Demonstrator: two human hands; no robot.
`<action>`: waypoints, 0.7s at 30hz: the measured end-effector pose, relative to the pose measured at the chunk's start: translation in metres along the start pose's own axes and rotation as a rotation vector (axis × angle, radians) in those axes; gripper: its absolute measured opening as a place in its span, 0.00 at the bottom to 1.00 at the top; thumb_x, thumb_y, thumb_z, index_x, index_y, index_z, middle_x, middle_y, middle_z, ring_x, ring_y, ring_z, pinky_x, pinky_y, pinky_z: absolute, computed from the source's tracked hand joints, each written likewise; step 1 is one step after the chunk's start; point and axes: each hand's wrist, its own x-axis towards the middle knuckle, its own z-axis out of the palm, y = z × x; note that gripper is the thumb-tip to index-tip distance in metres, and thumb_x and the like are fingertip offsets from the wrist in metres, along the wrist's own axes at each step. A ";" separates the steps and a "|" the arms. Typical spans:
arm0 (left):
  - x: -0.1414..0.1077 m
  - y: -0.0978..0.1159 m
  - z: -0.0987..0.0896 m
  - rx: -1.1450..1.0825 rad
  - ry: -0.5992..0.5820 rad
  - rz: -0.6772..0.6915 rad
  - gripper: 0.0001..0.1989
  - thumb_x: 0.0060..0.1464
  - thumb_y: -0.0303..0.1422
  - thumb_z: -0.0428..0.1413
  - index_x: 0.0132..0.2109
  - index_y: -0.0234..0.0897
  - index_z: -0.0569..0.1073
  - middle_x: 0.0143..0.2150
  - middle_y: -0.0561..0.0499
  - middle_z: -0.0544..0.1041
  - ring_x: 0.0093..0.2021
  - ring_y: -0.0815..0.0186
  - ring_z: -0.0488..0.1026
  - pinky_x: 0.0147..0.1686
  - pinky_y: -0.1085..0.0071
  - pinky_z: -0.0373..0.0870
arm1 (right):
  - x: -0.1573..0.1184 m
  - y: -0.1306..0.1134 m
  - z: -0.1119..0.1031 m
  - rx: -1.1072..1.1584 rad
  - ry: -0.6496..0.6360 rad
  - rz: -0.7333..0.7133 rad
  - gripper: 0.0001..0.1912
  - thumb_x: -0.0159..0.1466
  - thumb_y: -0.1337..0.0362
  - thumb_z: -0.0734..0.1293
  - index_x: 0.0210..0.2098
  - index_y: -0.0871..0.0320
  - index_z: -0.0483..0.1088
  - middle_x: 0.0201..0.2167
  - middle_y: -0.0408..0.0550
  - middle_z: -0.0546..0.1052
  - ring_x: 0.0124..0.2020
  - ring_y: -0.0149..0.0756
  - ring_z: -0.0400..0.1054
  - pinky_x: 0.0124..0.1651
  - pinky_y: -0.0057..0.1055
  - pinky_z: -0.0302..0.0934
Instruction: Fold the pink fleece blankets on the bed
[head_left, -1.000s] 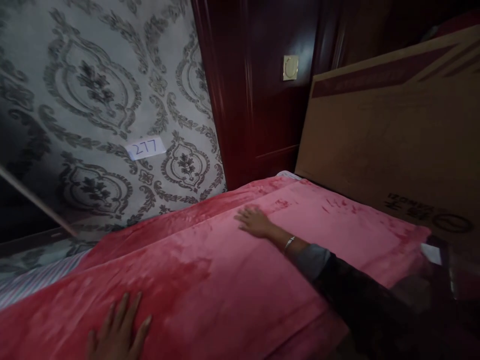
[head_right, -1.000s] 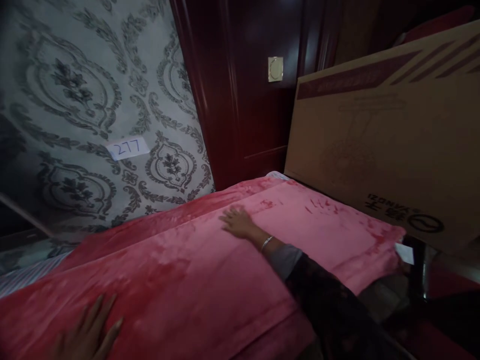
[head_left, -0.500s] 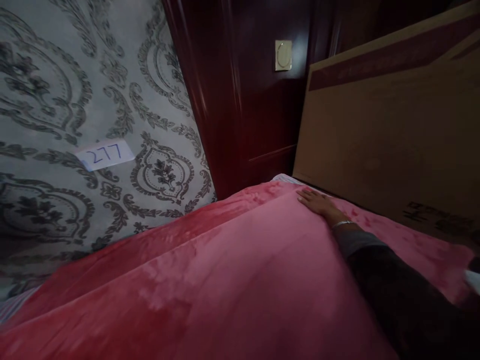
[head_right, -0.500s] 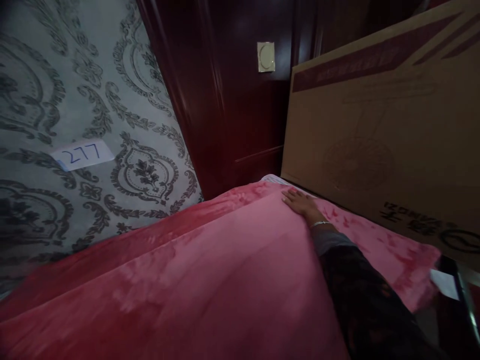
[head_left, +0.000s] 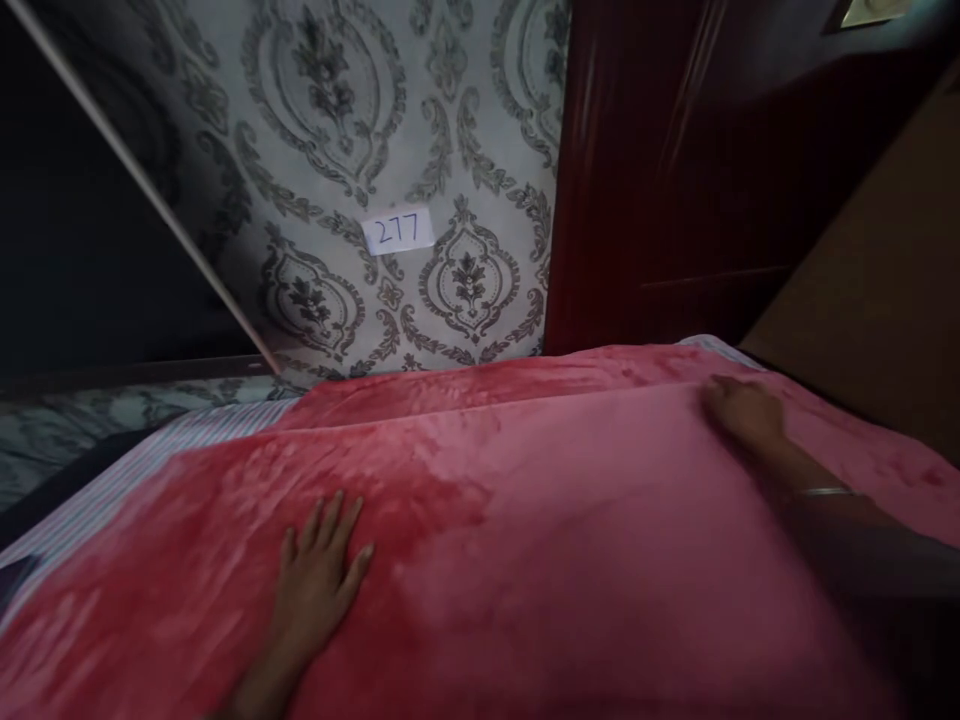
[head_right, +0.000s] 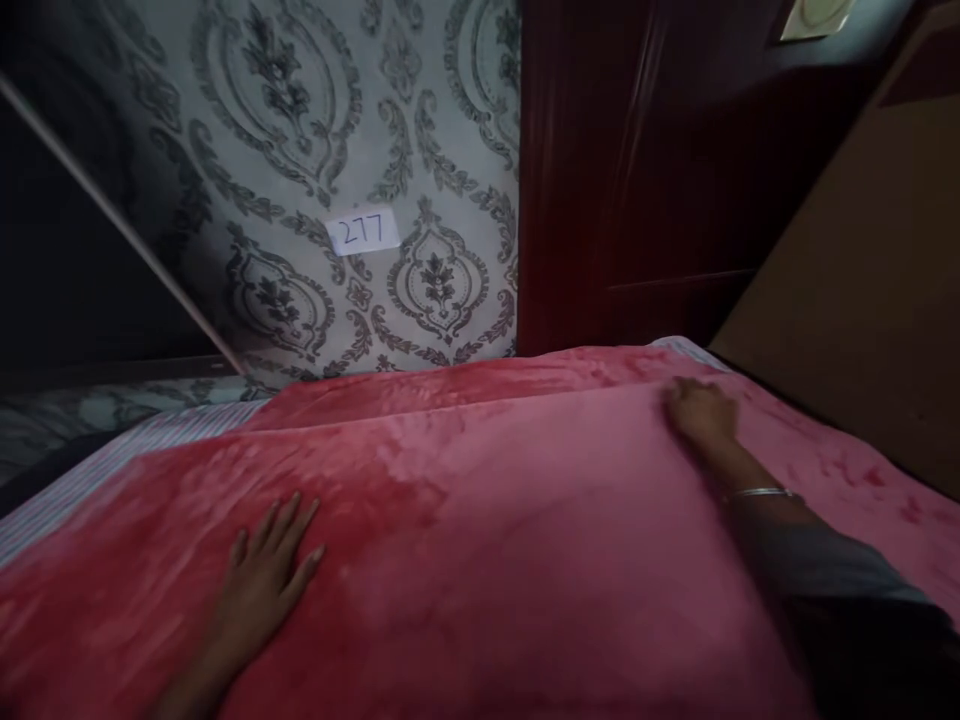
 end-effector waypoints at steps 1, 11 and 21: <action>0.000 0.001 0.000 0.000 0.002 -0.003 0.29 0.63 0.42 0.45 0.69 0.41 0.62 0.73 0.44 0.56 0.73 0.50 0.51 0.67 0.41 0.50 | -0.004 -0.028 0.003 0.019 -0.038 -0.003 0.35 0.72 0.57 0.42 0.55 0.73 0.70 0.51 0.79 0.72 0.55 0.65 0.67 0.51 0.62 0.60; -0.002 0.007 -0.005 -0.005 -0.025 -0.014 0.28 0.64 0.39 0.47 0.70 0.42 0.60 0.73 0.43 0.55 0.73 0.48 0.49 0.67 0.39 0.49 | -0.097 -0.339 0.031 0.192 -0.477 -0.732 0.33 0.72 0.50 0.55 0.71 0.59 0.53 0.72 0.58 0.52 0.72 0.52 0.45 0.68 0.54 0.47; -0.002 0.005 -0.002 -0.016 -0.031 -0.008 0.29 0.64 0.40 0.46 0.70 0.41 0.60 0.74 0.45 0.53 0.73 0.48 0.48 0.67 0.38 0.48 | -0.048 -0.291 0.051 -0.025 -0.463 -0.444 0.30 0.72 0.51 0.53 0.71 0.50 0.53 0.72 0.49 0.52 0.72 0.46 0.42 0.70 0.55 0.39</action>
